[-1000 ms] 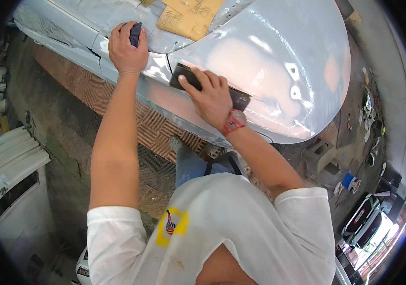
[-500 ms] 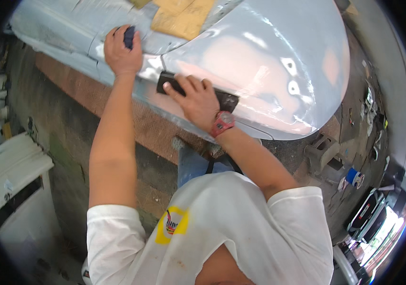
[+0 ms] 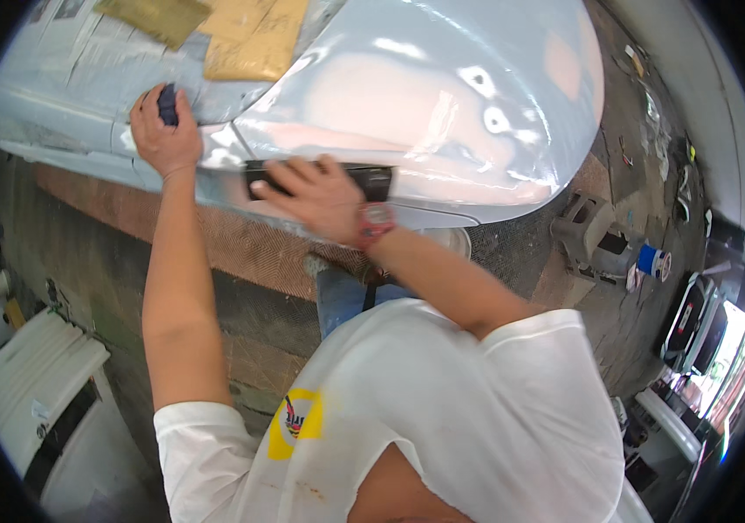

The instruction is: The person sands a white car hood using a sanding block and sandpaper, repeatedly dipping the block into a bucket of water. The person wipes the hood with a cloth and continues sanding different sections of the hood surface.

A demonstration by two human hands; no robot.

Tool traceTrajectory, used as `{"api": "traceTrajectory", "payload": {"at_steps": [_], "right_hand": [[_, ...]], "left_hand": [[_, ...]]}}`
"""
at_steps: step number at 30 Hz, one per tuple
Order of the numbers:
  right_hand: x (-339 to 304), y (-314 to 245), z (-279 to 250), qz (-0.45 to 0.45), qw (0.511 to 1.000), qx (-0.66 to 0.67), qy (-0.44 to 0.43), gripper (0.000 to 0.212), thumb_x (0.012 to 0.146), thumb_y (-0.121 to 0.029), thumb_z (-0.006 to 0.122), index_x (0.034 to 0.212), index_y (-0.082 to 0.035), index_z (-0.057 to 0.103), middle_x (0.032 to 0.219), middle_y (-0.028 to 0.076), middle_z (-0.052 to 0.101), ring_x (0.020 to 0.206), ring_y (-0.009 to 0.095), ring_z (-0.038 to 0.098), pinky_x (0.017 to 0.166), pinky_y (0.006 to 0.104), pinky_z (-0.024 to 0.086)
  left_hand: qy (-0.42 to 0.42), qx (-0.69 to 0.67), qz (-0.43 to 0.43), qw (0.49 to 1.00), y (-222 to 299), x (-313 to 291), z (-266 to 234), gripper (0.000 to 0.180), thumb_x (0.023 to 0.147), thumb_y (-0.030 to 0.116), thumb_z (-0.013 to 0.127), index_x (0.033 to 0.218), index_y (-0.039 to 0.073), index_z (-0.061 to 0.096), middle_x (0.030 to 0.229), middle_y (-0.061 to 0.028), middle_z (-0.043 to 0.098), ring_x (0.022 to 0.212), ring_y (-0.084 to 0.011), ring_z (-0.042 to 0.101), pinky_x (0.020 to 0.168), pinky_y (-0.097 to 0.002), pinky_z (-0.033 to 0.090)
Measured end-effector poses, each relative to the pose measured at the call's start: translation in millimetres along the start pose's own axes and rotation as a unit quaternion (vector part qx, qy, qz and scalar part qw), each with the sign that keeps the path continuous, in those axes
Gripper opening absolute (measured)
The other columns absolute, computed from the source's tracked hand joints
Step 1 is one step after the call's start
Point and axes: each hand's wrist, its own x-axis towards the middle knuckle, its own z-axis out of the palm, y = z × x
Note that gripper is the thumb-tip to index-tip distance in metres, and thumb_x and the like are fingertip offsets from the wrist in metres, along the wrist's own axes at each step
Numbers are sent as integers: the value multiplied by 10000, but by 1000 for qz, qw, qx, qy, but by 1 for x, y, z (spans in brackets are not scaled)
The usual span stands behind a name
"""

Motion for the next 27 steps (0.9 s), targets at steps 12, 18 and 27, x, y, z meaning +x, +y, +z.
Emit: {"api": "traceTrajectory", "payload": {"at_steps": [12,18,27], "right_hand": [[-197,101,-50,71,997,-36,-4,747,797,-23,770,1485,-306,705,1585,127,608,1414,340,598,1087,546,451],[-1,32,-21,83,995,6,60,680,893,-95,726,1532,-309,638,1580,112,594,1453,304,561,1102,512,447],[-125,80,-37,99,994,0,41,690,878,-56,727,1519,-301,660,1595,101,588,1418,295,595,1093,523,461]], "left_hand": [[-29,18,-32,999,0,-4,-5,314,967,269,814,1226,101,758,1255,-133,723,1200,-354,670,1015,-479,558],[-31,30,-14,999,-3,-1,-4,302,975,260,806,1224,97,751,1264,-128,721,1202,-357,667,1023,-489,555],[-22,23,-14,999,-4,-3,-7,299,969,255,803,1220,102,750,1260,-150,702,1190,-375,664,1019,-493,548]]}}
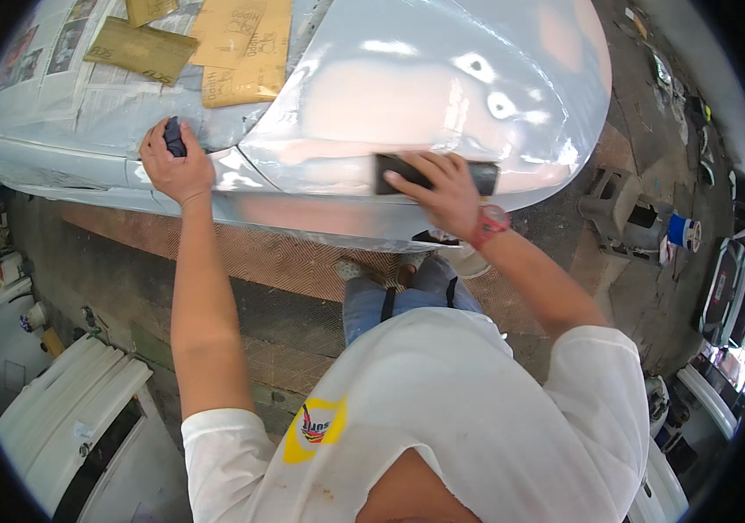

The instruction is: The person sands a white car hood using a sanding block and sandpaper, repeatedly dipping the block into a bucket of water. The person wipes the hood with a cloth and continues sanding different sections of the hood surface.

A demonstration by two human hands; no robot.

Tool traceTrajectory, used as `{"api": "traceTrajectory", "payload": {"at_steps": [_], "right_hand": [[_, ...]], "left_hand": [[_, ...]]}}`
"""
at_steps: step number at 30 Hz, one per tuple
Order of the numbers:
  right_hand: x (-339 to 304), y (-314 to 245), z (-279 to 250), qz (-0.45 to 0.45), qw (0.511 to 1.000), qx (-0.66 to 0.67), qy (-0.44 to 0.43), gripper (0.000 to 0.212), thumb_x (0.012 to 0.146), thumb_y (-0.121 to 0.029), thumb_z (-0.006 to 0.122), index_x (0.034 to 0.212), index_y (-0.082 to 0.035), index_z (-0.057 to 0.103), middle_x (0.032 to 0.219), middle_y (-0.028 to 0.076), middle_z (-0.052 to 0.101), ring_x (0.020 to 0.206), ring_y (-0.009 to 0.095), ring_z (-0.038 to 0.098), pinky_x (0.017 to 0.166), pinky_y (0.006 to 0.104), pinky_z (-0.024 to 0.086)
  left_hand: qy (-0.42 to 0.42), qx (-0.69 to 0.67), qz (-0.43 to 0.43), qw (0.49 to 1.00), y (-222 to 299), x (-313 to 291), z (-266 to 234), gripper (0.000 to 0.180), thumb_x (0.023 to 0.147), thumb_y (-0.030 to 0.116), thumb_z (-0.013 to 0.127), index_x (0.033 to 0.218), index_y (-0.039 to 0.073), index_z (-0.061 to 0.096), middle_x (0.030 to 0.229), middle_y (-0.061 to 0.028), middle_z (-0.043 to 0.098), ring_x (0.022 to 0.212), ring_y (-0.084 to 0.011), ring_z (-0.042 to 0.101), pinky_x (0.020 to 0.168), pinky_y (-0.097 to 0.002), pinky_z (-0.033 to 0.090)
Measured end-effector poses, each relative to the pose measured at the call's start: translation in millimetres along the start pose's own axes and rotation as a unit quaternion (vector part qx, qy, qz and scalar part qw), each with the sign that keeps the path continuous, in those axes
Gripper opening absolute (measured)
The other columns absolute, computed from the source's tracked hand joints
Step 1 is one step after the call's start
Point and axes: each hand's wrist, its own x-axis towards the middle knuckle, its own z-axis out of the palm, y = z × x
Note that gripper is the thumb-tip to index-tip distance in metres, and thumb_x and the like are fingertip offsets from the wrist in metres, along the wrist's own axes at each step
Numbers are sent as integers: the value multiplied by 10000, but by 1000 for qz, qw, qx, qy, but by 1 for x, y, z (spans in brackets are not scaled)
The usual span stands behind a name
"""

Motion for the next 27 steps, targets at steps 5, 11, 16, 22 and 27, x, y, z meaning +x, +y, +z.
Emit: {"api": "traceTrajectory", "payload": {"at_steps": [5,11,16,22,27], "right_hand": [[188,-96,25,8,998,64,-17,695,911,-54,704,1565,-268,602,1635,99,533,1481,287,533,1150,529,443],[72,-29,14,-3,998,49,40,583,946,-110,738,1491,-310,685,1545,104,633,1413,314,611,1102,525,463],[-18,11,-3,144,988,-18,57,565,948,-98,727,1469,-315,697,1598,79,604,1486,329,555,1228,616,343],[141,-97,46,116,991,-6,70,551,991,-121,691,1507,-310,657,1652,64,543,1528,310,495,1262,636,314],[158,-120,25,146,980,10,138,537,1017,-290,739,1540,-239,629,1700,99,491,1529,342,492,1304,593,290]], "left_hand": [[-15,-7,-2,1000,8,3,4,308,966,253,799,1224,94,748,1272,-152,704,1201,-375,661,1028,-496,549],[-5,-9,4,1000,-9,2,-9,311,955,236,809,1216,80,744,1279,-148,709,1204,-382,660,1030,-509,545],[-5,-44,6,999,4,3,-4,295,966,233,808,1206,74,742,1249,-153,720,1189,-384,665,1020,-499,542],[9,-89,39,995,-1,4,-5,295,955,215,811,1223,113,742,1277,-119,698,1154,-369,668,983,-504,525],[-92,-305,-68,946,9,18,-25,368,1060,214,730,1377,50,641,1331,-154,683,1219,-331,651,1065,-486,506]]}}
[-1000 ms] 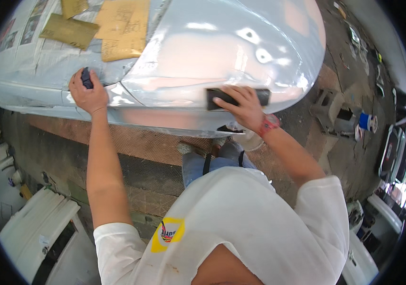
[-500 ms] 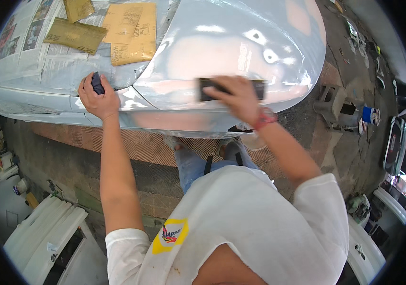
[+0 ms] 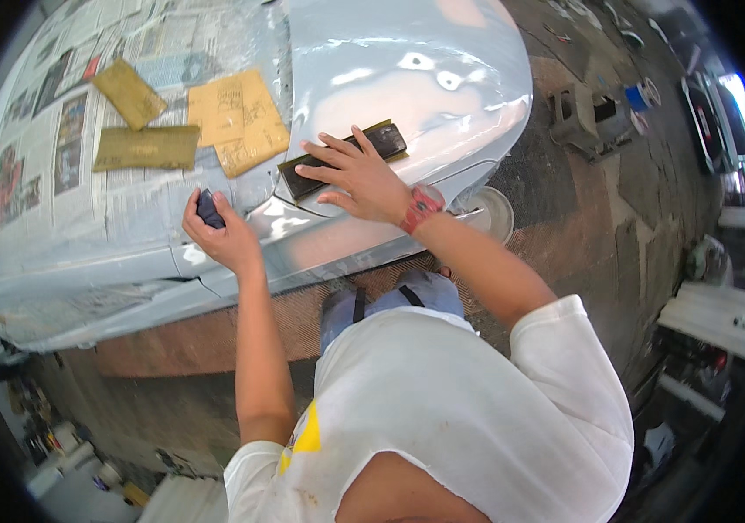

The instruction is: The person sands a white car hood using a sanding block and sandpaper, repeatedly dipping the block into a bucket of water. The person wipes the hood with a cloth and continues sanding different sections of the hood surface.

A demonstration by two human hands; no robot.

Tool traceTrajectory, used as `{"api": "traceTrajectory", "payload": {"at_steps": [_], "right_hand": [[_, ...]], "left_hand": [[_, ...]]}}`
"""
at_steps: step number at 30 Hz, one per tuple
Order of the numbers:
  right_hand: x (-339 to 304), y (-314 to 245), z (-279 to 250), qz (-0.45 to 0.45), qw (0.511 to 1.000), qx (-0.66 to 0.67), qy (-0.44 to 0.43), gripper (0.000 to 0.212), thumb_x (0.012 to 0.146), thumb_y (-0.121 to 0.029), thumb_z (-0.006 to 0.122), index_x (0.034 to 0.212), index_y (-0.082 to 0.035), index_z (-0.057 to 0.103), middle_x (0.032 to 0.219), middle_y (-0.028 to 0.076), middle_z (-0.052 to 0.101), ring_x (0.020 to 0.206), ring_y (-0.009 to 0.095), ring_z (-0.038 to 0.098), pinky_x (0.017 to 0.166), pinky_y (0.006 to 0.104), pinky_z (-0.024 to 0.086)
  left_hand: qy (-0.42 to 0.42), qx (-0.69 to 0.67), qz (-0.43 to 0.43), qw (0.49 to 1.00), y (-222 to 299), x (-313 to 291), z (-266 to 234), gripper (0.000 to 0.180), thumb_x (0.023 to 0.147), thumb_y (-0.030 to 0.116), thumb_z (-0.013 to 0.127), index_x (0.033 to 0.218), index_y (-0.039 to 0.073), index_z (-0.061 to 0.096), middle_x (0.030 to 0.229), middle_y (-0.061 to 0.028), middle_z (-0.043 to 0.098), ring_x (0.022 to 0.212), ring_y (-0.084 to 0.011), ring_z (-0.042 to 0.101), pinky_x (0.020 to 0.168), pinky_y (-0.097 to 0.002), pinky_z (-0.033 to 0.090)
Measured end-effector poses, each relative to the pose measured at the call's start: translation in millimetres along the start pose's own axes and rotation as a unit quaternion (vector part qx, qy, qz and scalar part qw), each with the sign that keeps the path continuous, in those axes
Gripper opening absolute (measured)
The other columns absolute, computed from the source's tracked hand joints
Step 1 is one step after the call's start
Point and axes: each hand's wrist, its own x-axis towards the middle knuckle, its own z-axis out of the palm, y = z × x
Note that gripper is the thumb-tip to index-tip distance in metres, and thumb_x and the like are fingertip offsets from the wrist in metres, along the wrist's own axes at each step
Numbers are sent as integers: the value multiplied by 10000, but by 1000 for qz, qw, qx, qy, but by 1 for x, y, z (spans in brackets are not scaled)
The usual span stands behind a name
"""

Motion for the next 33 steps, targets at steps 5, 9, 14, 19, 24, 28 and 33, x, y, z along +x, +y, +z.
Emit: {"api": "traceTrajectory", "payload": {"at_steps": [5,9,14,19,24,28,33], "right_hand": [[-27,-43,-24,206,731,573,308,619,1045,-441,757,1548,-110,611,1643,131,531,1488,281,523,1180,477,495],[-26,-34,-56,285,579,614,454,435,1074,-395,749,1349,-60,705,1313,94,714,1136,182,706,811,354,639],[29,-16,-56,341,822,305,338,314,1017,-317,787,1011,-4,769,830,57,723,773,130,665,712,333,549],[-30,65,-69,410,739,365,390,287,1005,-281,803,1026,-2,744,847,114,761,757,193,735,739,368,583],[-168,173,-76,521,693,125,482,313,997,-306,808,1084,-14,735,952,152,777,848,304,759,804,425,595],[-187,198,-63,580,670,88,455,372,1011,-335,780,1210,-31,703,1178,201,734,1121,400,699,999,486,547],[-171,217,-27,546,685,17,482,453,1007,-340,773,1336,-67,622,1371,186,634,1358,434,543,1132,555,450]], "left_hand": [[-423,-322,-116,839,123,-1,-2,645,1119,438,632,1640,100,458,1530,-205,604,1315,-330,646,1130,-472,495],[-538,-127,52,832,130,2,34,689,1061,407,741,1648,127,515,1580,-259,572,1384,-378,604,1186,-491,464],[-481,100,425,761,82,-19,96,533,922,360,838,1381,121,712,1355,-243,646,1244,-452,601,1059,-549,492],[-486,83,474,730,90,-22,89,528,935,244,829,1447,219,701,1413,-176,620,1175,-406,626,1032,-510,526],[-518,109,549,647,73,-13,65,653,938,226,837,1553,320,641,1457,-147,606,1153,-365,634,1000,-484,562],[-498,59,511,698,115,-30,128,545,953,228,820,1481,314,718,1365,-138,663,1110,-342,649,991,-462,567],[-461,49,481,744,171,-53,223,482,943,278,835,1419,288,761,1265,-143,703,1063,-360,654,939,-450,572]]}}
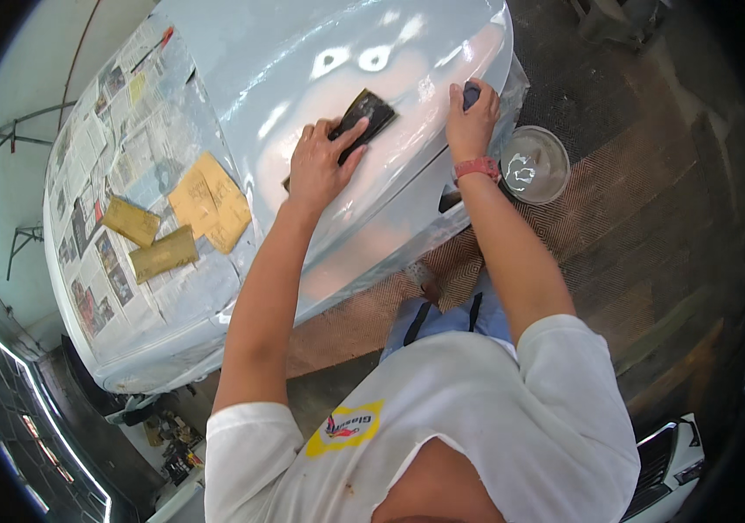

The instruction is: The person sands a white car hood using a sanding block and sandpaper, repeatedly dipping the block into a bucket of water. The person wipes the hood with a cloth and continues sanding different sections of the hood surface.

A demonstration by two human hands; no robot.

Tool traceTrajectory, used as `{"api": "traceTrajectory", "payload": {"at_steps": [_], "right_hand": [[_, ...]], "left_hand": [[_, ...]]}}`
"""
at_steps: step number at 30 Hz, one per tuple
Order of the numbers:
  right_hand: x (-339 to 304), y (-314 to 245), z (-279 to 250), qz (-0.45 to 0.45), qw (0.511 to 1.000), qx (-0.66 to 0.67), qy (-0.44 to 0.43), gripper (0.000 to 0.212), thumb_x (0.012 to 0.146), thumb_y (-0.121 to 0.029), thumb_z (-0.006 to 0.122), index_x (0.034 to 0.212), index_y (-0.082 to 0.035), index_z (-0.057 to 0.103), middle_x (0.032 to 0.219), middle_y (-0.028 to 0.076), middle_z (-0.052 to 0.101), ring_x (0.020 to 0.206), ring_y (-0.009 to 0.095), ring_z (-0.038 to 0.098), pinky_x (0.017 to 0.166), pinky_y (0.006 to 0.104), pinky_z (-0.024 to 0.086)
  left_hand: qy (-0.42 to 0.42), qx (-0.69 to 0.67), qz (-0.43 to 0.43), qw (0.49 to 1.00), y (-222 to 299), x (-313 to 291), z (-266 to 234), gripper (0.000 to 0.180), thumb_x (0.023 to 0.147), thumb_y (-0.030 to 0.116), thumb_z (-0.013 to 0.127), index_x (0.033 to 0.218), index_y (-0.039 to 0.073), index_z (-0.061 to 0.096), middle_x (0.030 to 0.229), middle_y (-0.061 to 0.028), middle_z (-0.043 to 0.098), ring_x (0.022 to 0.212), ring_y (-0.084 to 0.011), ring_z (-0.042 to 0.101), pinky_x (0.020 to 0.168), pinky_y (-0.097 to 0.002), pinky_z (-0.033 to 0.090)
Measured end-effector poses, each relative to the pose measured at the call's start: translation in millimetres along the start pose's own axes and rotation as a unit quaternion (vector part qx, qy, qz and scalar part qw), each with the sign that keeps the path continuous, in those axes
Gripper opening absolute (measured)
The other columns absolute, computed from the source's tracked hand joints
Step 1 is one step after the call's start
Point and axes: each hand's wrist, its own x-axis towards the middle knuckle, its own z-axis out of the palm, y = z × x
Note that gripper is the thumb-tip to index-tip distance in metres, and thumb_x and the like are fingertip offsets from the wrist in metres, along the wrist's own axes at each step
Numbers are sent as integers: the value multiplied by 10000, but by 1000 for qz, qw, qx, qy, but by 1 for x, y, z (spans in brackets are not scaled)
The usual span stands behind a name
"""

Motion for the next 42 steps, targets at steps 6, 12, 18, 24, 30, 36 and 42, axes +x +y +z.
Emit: {"api": "traceTrajectory", "payload": {"at_steps": [6,12,18,24,30,36,42], "right_hand": [[-8,-4,20,53,989,-44,129,450,1015,-327,762,1349,-71,601,1405,189,610,1338,447,552,1096,588,472],[-15,-12,27,41,989,-66,124,423,1017,-318,754,1328,-72,607,1354,172,628,1306,440,569,1066,591,495],[-15,-6,27,55,986,-76,135,430,1024,-347,739,1337,-81,611,1346,170,631,1305,434,570,1059,609,494],[-13,0,24,60,987,-59,140,424,1040,-326,713,1350,-60,602,1351,202,619,1314,445,552,1078,602,477],[-15,0,30,86,974,19,210,378,1069,-273,674,1321,-4,590,1307,247,616,1261,474,567,1073,578,465],[-12,4,21,142,960,61,235,354,1086,-269,652,1311,-3,590,1270,248,628,1230,455,597,1072,559,474],[-16,-6,22,181,944,129,242,349,1099,-269,640,1305,10,597,1277,251,629,1191,447,636,1027,524,517]], "left_hand": [[-90,17,21,996,-28,-128,-56,506,881,284,893,1378,279,798,1248,-158,708,1093,-347,668,956,-442,564],[-23,-24,-7,999,1,-16,-12,459,905,255,861,1360,255,808,1166,-133,705,1044,-326,658,896,-432,566],[-69,-6,15,997,-6,-84,-41,504,867,277,902,1362,278,811,1184,-138,706,1054,-319,668,910,-427,576],[-56,-14,27,998,-5,-67,-27,501,859,251,902,1353,281,819,1150,-133,690,1028,-308,669,906,-414,571],[-19,-7,8,1000,28,20,21,461,915,311,852,1373,294,800,1138,-135,666,1029,-325,650,878,-436,567],[-92,10,56,994,14,-85,-23,541,846,255,916,1369,334,801,1187,-120,684,1053,-311,673,916,-422,580],[21,-13,53,998,54,84,52,457,876,285,869,1329,275,810,1096,-142,653,1006,-335,657,867,-438,565]]}}
